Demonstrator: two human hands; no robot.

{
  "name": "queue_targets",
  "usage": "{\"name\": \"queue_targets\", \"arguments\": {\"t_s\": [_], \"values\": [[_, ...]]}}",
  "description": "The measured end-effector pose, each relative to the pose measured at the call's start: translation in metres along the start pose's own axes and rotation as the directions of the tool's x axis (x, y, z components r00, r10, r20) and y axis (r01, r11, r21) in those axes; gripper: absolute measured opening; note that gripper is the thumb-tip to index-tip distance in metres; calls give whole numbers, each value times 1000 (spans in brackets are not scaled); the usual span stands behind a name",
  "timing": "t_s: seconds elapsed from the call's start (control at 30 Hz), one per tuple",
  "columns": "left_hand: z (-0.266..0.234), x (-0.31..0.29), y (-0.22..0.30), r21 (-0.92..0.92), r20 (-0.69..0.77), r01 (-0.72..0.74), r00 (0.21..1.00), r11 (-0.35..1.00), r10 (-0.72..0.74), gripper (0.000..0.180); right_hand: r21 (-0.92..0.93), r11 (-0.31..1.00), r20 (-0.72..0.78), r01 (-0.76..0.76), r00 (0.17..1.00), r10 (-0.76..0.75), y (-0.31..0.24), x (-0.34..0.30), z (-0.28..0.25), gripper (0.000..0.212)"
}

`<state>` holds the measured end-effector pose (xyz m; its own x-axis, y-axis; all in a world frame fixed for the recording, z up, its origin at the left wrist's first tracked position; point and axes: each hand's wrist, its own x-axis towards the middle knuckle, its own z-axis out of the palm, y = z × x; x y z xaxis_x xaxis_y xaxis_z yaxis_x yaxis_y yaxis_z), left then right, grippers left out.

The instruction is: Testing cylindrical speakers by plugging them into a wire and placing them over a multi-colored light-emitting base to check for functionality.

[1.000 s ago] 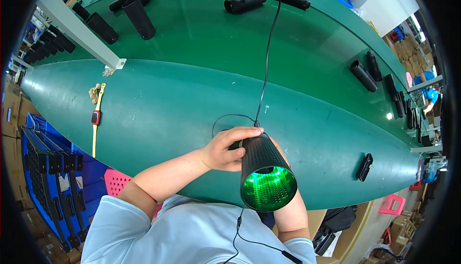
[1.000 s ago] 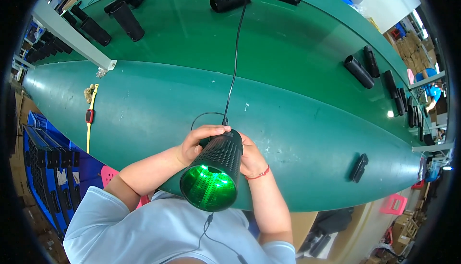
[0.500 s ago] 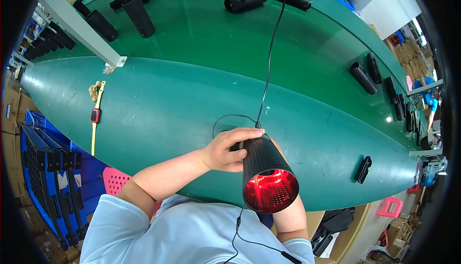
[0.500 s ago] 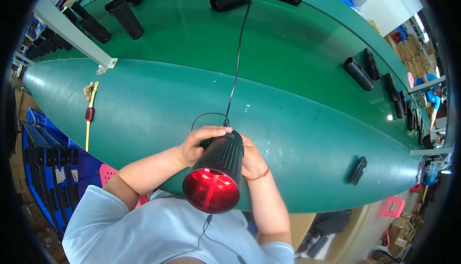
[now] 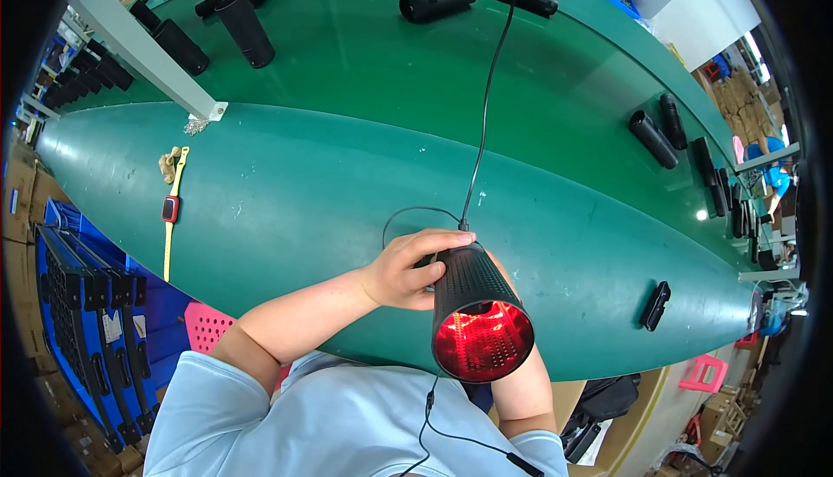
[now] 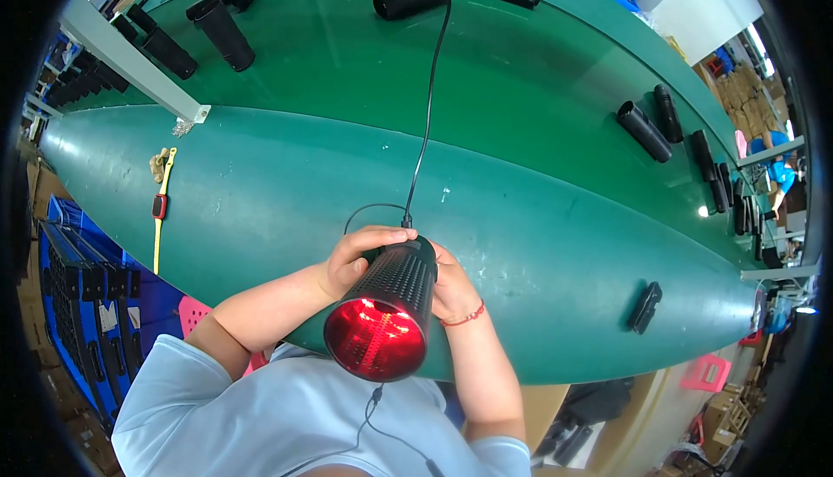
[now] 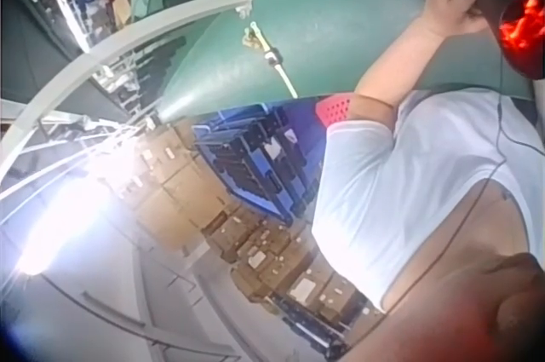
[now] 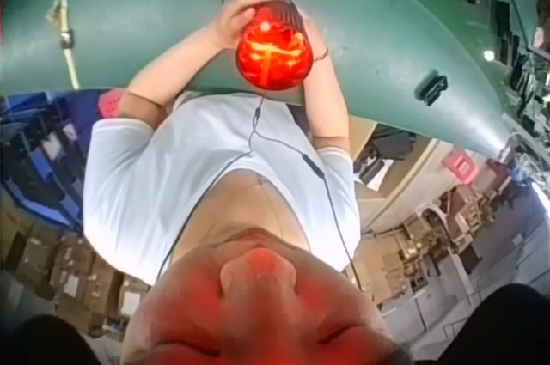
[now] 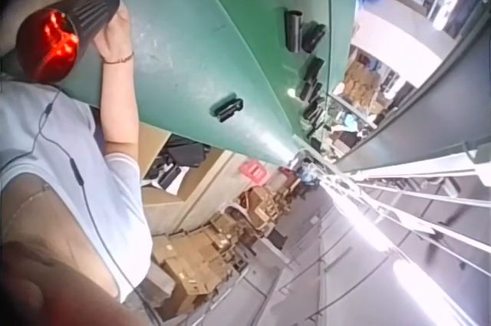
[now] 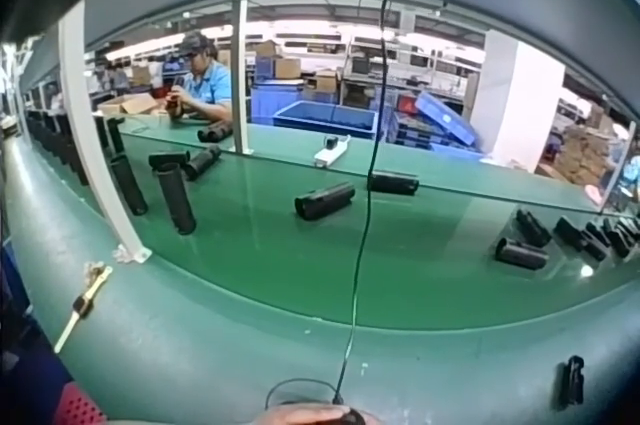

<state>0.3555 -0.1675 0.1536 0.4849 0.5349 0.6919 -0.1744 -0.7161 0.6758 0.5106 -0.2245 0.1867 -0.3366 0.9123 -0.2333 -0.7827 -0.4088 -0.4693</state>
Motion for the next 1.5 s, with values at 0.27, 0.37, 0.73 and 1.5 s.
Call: {"name": "queue_targets", "arguments": {"t_s": [0.27,0.37,0.73,1.5], "values": [[2,-1,2,20,-13,10,1000,1000,-10,85,-106,993,-5,58,998,-59,-1,-2,7,21],[2,0,3,23,-17,7,1000,1000,-6,85,-129,990,-1,56,998,-57,-2,-2,9,21],[3,0,3,45,-18,-32,999,998,32,83,-255,965,-49,68,995,-83,-2,-4,6,21],[0,2,4,28,-15,-23,1000,999,23,77,-108,993,-12,-44,999,43,-2,3,-6,21]]}}
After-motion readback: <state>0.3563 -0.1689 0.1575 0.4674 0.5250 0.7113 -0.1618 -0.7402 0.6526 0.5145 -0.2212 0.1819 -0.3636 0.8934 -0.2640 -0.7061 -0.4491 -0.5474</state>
